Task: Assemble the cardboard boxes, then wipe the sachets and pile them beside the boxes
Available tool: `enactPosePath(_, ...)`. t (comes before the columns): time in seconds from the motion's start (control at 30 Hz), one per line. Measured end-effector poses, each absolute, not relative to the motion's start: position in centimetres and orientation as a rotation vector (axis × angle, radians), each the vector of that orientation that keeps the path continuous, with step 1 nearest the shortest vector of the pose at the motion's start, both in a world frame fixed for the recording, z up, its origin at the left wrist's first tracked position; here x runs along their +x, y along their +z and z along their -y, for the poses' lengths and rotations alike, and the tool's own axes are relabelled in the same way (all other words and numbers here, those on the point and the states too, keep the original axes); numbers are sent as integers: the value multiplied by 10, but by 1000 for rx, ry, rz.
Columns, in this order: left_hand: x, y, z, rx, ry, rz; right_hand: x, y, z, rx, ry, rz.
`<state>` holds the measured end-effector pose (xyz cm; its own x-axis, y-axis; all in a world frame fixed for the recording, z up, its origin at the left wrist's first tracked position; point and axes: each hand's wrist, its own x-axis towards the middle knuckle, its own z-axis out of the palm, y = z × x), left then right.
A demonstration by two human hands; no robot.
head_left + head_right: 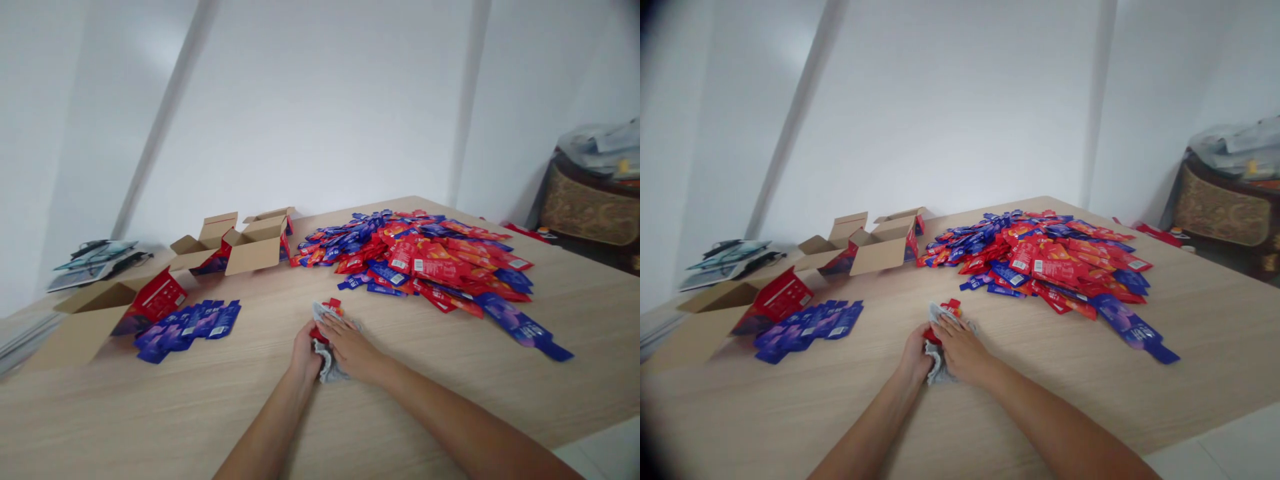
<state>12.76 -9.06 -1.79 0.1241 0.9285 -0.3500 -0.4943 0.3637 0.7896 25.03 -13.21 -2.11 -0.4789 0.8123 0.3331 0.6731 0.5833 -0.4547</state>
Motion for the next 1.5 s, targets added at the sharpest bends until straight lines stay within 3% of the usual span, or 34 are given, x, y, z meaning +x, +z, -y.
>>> enactPosePath(0.4,128,-7,119,794,1061,-813,298,-31,93,-1401,345,2103)
enactPosePath(0.57,117,4,107,710,1178,-813,326,-30,85,-1486,425,1682)
enactPosePath(0.67,119,3,108,630,1075,-794,313,-25,98,-1339,497,1504)
enactPosePath(0.83,131,-3,117,513,927,-779,258,-10,133,-987,424,1874)
enactPosePath(1.07,125,-1,113,315,1173,-687,241,1,156,-864,101,2402)
enactPosePath(1.27,133,9,121,306,1058,-608,243,3,152,-1093,-100,2270)
enactPosePath(1.5,149,-7,123,496,992,-666,254,7,134,-1351,-12,2030)
